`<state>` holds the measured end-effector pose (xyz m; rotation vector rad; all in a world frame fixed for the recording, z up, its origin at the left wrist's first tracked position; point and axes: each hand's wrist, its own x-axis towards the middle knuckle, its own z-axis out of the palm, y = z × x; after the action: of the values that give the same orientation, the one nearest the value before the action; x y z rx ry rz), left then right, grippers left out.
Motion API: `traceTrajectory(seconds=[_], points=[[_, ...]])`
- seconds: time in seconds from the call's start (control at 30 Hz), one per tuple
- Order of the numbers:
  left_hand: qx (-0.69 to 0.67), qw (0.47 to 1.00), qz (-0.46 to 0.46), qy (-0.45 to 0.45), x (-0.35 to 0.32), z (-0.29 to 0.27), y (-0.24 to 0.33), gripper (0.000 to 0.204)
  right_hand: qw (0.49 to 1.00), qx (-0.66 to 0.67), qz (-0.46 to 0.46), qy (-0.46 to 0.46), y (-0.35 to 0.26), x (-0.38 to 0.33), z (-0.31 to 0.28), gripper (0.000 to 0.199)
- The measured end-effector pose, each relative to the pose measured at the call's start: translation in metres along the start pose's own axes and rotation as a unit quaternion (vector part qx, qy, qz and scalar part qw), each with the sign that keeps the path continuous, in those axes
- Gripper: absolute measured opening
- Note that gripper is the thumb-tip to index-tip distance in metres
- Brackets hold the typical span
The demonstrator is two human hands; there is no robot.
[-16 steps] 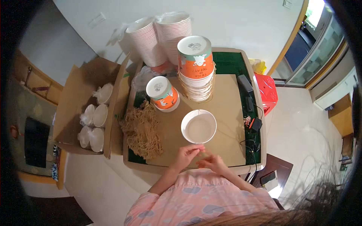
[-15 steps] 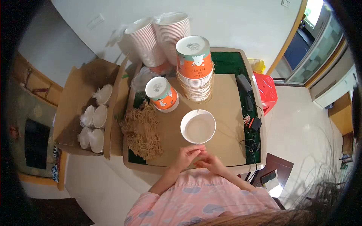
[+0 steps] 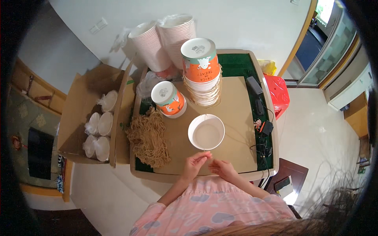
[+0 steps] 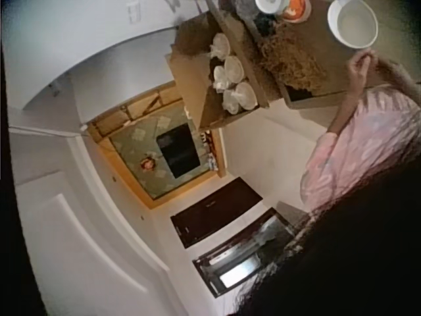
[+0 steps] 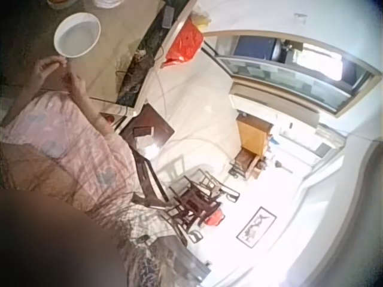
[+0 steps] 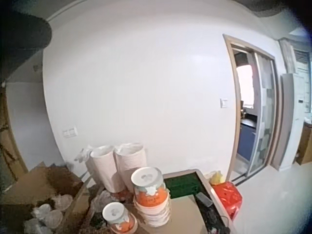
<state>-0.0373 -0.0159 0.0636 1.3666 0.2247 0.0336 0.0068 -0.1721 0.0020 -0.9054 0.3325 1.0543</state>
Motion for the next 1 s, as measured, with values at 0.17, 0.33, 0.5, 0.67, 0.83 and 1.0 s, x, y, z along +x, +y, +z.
traceTrajectory(seconds=[0.17,0.33,0.5,0.67,0.83,1.0], points=[[0.0,0.997,-0.074,-0.019,-0.006,0.004,-0.002,0.022,0.978,0.156,0.033,-0.133,0.008,0.014,-0.001,0.025],[0.011,0.999,-0.038,0.011,-0.01,-0.007,-0.027,0.022,0.989,0.118,-0.056,-0.071,-0.021,0.008,0.018,0.016],[0.027,0.998,-0.052,0.029,-0.007,-0.02,-0.054,0.021,0.972,0.2,-0.118,-0.023,-0.026,0.015,0.013,0.014],[0.015,0.993,-0.084,0.085,0.004,-0.026,-0.068,0.019,0.976,0.137,-0.171,0.006,-0.021,0.012,0.011,0.013],[0.083,0.988,-0.094,0.085,0.007,-0.031,-0.078,0.015,0.978,0.082,-0.176,0.075,-0.025,0.004,0.009,0.011],[0.421,0.897,0.089,0.104,0.012,-0.025,-0.06,0.01,0.981,0.038,-0.177,0.075,-0.024,0.0,0.002,0.012]])
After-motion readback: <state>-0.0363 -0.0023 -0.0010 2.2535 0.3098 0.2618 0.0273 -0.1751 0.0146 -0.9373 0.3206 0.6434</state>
